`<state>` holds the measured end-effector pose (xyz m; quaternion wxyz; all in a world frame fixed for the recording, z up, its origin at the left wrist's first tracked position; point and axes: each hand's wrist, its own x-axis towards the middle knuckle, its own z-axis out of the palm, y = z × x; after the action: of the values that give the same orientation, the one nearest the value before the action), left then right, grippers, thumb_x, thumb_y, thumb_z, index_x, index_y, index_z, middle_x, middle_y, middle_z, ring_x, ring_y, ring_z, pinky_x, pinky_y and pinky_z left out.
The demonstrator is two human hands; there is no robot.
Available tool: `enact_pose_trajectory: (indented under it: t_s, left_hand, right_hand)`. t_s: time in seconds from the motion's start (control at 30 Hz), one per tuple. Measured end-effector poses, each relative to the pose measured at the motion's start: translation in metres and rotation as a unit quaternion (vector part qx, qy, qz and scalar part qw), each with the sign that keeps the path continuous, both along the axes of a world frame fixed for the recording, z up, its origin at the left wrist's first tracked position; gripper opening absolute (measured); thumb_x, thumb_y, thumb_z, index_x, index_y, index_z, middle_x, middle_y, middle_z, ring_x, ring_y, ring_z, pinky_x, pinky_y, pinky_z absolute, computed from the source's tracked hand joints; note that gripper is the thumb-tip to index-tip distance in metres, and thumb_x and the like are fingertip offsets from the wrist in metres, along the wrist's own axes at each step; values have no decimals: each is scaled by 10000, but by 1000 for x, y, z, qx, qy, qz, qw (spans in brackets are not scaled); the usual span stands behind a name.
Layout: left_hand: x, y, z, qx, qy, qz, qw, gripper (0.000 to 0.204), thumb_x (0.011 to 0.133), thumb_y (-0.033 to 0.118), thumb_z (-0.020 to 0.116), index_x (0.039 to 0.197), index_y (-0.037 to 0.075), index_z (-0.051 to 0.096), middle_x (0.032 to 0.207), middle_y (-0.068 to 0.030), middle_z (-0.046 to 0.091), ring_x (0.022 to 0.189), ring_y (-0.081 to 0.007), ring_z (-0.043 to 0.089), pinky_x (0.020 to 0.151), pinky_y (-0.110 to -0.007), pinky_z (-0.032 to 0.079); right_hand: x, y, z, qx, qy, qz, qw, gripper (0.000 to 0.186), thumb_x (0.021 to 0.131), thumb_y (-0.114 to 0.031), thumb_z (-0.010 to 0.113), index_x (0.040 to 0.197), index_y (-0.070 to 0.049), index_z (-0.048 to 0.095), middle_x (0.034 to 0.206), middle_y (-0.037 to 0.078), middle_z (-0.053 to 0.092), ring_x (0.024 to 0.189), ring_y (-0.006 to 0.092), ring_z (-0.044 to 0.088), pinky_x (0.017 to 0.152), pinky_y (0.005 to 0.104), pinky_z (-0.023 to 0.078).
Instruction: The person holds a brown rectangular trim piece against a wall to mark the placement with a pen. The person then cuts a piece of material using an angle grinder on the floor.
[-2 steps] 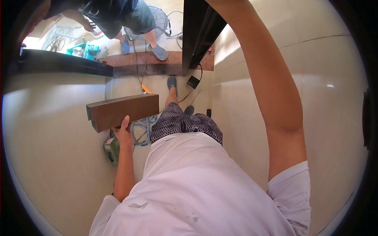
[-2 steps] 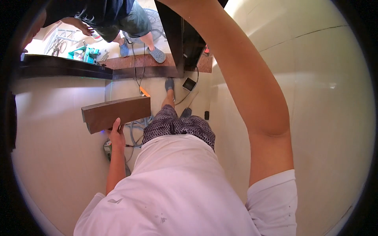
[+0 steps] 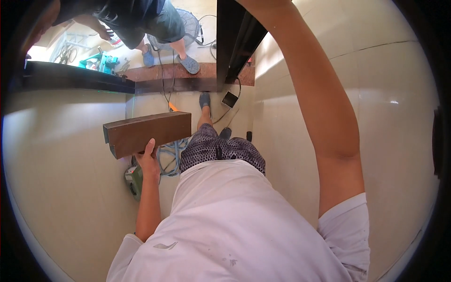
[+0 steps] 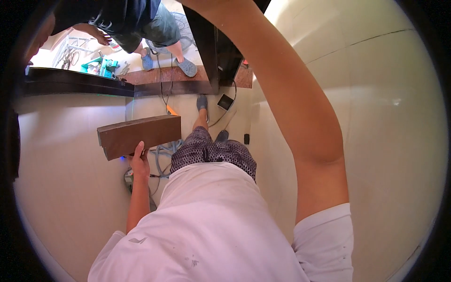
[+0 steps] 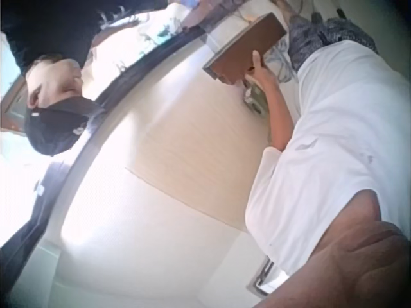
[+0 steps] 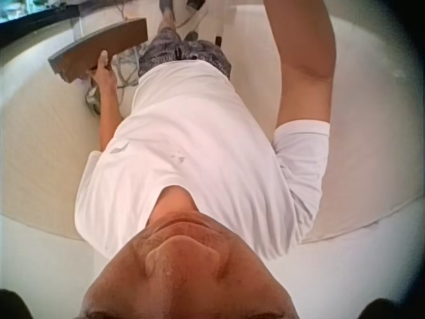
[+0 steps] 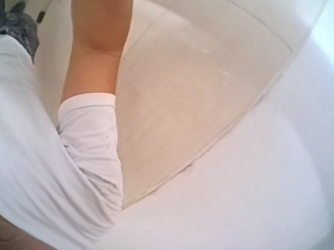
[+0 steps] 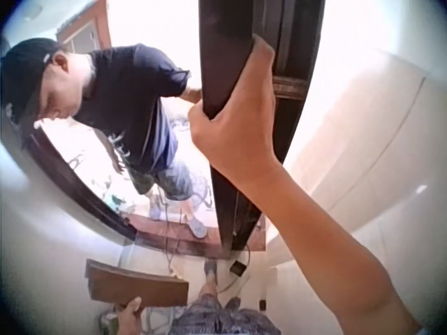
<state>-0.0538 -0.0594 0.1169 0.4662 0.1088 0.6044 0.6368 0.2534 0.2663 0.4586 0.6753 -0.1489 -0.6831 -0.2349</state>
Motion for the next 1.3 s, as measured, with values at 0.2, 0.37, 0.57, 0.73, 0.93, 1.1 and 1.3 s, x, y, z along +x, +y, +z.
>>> enact_pose_trajectory:
  t_s: [0.2, 0.37, 0.57, 0.73, 0.93, 1.1, 1.3]
  left_hand:
    - [5, 11, 11, 51, -17, -79, 995, 727, 853, 16, 859, 1478, 115, 501, 1398, -62, 586, 1287, -198, 595, 1050, -343, 562]
    - [27, 3, 30, 62, -71, -151, 984, 696, 849, -31, 811, 1475, 99, 537, 1387, -49, 612, 1280, -207, 588, 1126, -354, 488]
    - [94, 17, 114, 152, 54, -332, 929, 638, 848, 161, 893, 1397, 11, 604, 1358, -97, 656, 1226, -231, 610, 1091, -368, 489]
    - [172, 28, 177, 235, 106, -493, 831, 500, 919, 240, 869, 1336, 45, 674, 1233, -101, 714, 1161, -207, 650, 1034, -344, 513]
    - [225, 102, 205, 187, 163, -614, 750, 472, 901, 182, 861, 1299, -3, 688, 1236, -73, 724, 1141, -191, 617, 1019, -361, 495]
    - [252, 138, 221, 245, 54, -608, 753, 328, 920, 187, 850, 1160, -2, 731, 1110, -37, 714, 1061, -172, 611, 936, -328, 506]
    - [266, 182, 231, 381, 46, -596, 706, 277, 968, 219, 825, 1134, 15, 737, 1085, -43, 739, 1016, -174, 639, 928, -321, 522]
  right_hand:
    - [1, -24, -5, -81, -23, -10, 996, 910, 788, -31, 839, 1513, -12, 289, 1283, 290, 472, 1148, 431, 587, 922, 509, 531]
    - [65, -103, 11, -172, -78, -100, 977, 786, 869, -241, 886, 1476, 11, 455, 1392, 220, 542, 1267, 365, 579, 1086, 472, 476]
    - [91, -272, 6, -374, -48, -48, 925, 715, 744, -236, 914, 1366, -13, 643, 1411, 235, 615, 1327, 401, 599, 1120, 491, 477]
    - [86, -355, -36, -428, -84, -154, 887, 935, 705, -267, 966, 1515, -82, 536, 1556, 198, 494, 1439, 471, 478, 1187, 587, 412]
    - [90, -357, -135, -400, 267, -123, 868, 698, 868, -367, 894, 1385, -42, 557, 1422, 135, 564, 1282, 308, 585, 968, 393, 524]
    - [92, -333, -123, -629, 537, 231, 512, 703, 1036, -644, 577, 1439, -69, 539, 1382, 119, 609, 1292, 255, 590, 1040, 440, 492]
    - [98, -261, -109, -482, 592, 367, 532, 960, 976, -778, 575, 1593, -73, 363, 1588, 104, 432, 1454, 281, 435, 1271, 482, 300]
